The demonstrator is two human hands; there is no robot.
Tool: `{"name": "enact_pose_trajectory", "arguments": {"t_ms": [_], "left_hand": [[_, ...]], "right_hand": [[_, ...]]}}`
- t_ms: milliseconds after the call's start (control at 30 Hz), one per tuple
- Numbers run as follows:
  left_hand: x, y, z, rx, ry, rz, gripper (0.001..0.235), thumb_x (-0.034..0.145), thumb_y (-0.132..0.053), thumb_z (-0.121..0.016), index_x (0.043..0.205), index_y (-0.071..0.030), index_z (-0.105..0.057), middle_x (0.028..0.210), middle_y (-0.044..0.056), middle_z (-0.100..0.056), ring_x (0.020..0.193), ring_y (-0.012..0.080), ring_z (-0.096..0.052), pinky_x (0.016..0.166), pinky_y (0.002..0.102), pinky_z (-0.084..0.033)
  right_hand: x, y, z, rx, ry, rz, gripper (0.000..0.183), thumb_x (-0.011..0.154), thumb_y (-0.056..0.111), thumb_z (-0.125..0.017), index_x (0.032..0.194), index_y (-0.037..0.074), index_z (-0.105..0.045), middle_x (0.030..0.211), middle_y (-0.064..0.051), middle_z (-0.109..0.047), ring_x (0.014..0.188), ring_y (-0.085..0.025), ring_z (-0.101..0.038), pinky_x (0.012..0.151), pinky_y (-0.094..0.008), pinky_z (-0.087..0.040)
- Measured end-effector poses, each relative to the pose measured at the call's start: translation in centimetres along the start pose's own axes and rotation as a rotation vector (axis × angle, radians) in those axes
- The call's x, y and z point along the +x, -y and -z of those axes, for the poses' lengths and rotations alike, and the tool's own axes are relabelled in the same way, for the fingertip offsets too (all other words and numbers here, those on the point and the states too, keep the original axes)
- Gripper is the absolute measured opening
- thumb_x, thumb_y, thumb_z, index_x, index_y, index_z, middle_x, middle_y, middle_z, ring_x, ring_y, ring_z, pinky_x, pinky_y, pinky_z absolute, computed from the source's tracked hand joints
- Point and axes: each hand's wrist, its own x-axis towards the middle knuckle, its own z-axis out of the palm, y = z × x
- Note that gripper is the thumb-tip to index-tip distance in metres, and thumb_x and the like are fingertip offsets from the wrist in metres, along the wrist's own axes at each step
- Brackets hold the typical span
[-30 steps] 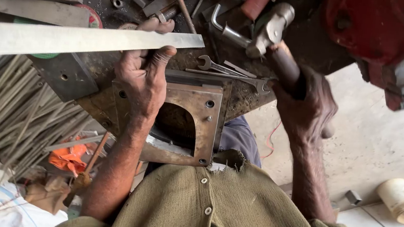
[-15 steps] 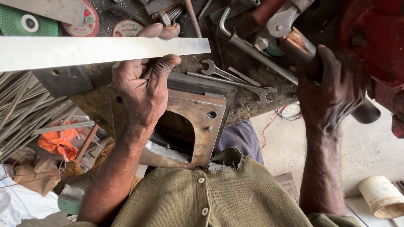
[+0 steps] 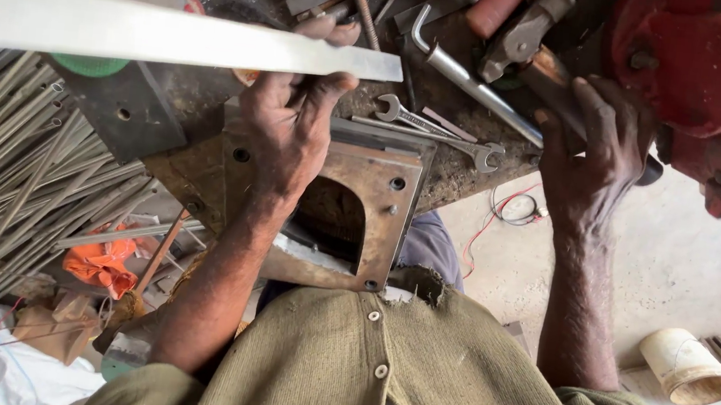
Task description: Measuring, filing, and hammering a metal block on a workshop workbench.
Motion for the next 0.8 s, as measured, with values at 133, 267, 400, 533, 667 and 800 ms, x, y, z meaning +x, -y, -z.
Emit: {"name": "enact_pose_trajectory", "arguments": {"t_ms": [133, 267, 400, 533, 667, 800], "left_hand": [[0.2, -0.6, -0.1, -0.059, 0.022, -0.003, 0.042, 0.107, -0.005, -0.073, 0.145, 0.0, -0.056, 0.135, 0.012, -0.072, 0.127, 0.0191, -0.069, 0.112, 0.033, -0.06], [0.3, -0.8, 0.0, -0.063, 0.062, -0.012, 0.042, 0.107, -0.004, -0.073, 0.145, 0.001, -0.056, 0.132, 0.011, -0.073, 0.124, 0.0175, -0.068, 0.113, 0.032, -0.057], [0.3, -0.1, 0.0, -0.121, 0.087, 0.004, 0.03, 0.105, -0.007, -0.073, 0.133, 0.0, -0.065, 0.127, 0.011, -0.075, 0.122, 0.0175, -0.071, 0.11, 0.032, -0.06], [0.1, 0.1, -0.3, -0.12, 0.071, 0.032, 0.019, 0.1, -0.01, -0.075, 0.116, -0.001, -0.071, 0.112, 0.009, -0.079, 0.104, 0.0138, -0.076, 0.094, 0.029, -0.064], [-0.1, 0.0, 1.6, -0.19, 0.063, 0.083, 0.015, 0.1, -0.007, -0.08, 0.107, 0.002, -0.07, 0.095, 0.011, -0.075, 0.088, 0.0146, -0.067, 0.081, 0.03, -0.057], [-1.5, -3.8, 7.8, -0.313, 0.016, 0.004, 0.013, 0.101, -0.009, -0.074, 0.111, -0.002, -0.07, 0.105, 0.007, -0.075, 0.095, 0.0149, -0.071, 0.087, 0.032, -0.062]], "right_hand": [[-1.0, 4.0, 1.6, 0.095, -0.082, 0.021, 0.027, 0.1, 0.004, -0.09, 0.119, 0.006, -0.071, 0.129, -0.011, -0.071, 0.124, -0.03, -0.064, 0.109, -0.043, -0.053], [-4.0, 8.3, 2.2, 0.13, -0.106, 0.074, 0.023, 0.098, 0.003, -0.089, 0.114, 0.006, -0.073, 0.129, -0.011, -0.072, 0.125, -0.031, -0.065, 0.109, -0.043, -0.053], [-6.9, 12.4, 3.5, 0.128, -0.083, 0.089, 0.02, 0.095, 0.0, -0.087, 0.108, 0.006, -0.074, 0.124, -0.01, -0.074, 0.121, -0.029, -0.067, 0.106, -0.04, -0.054], [-10.1, 15.6, 4.2, 0.133, -0.073, 0.058, 0.019, 0.093, -0.003, -0.084, 0.107, 0.006, -0.075, 0.122, -0.011, -0.074, 0.118, -0.03, -0.068, 0.103, -0.041, -0.054], [-12.5, 17.7, 3.4, 0.166, -0.082, 0.044, 0.018, 0.093, -0.002, -0.084, 0.106, 0.004, -0.074, 0.119, -0.012, -0.074, 0.115, -0.031, -0.068, 0.099, -0.04, -0.055], [-12.9, 19.5, 2.7, 0.219, -0.066, 0.042, 0.018, 0.091, -0.002, -0.083, 0.107, 0.003, -0.074, 0.119, -0.012, -0.074, 0.115, -0.031, -0.068, 0.1, -0.041, -0.056]]}}
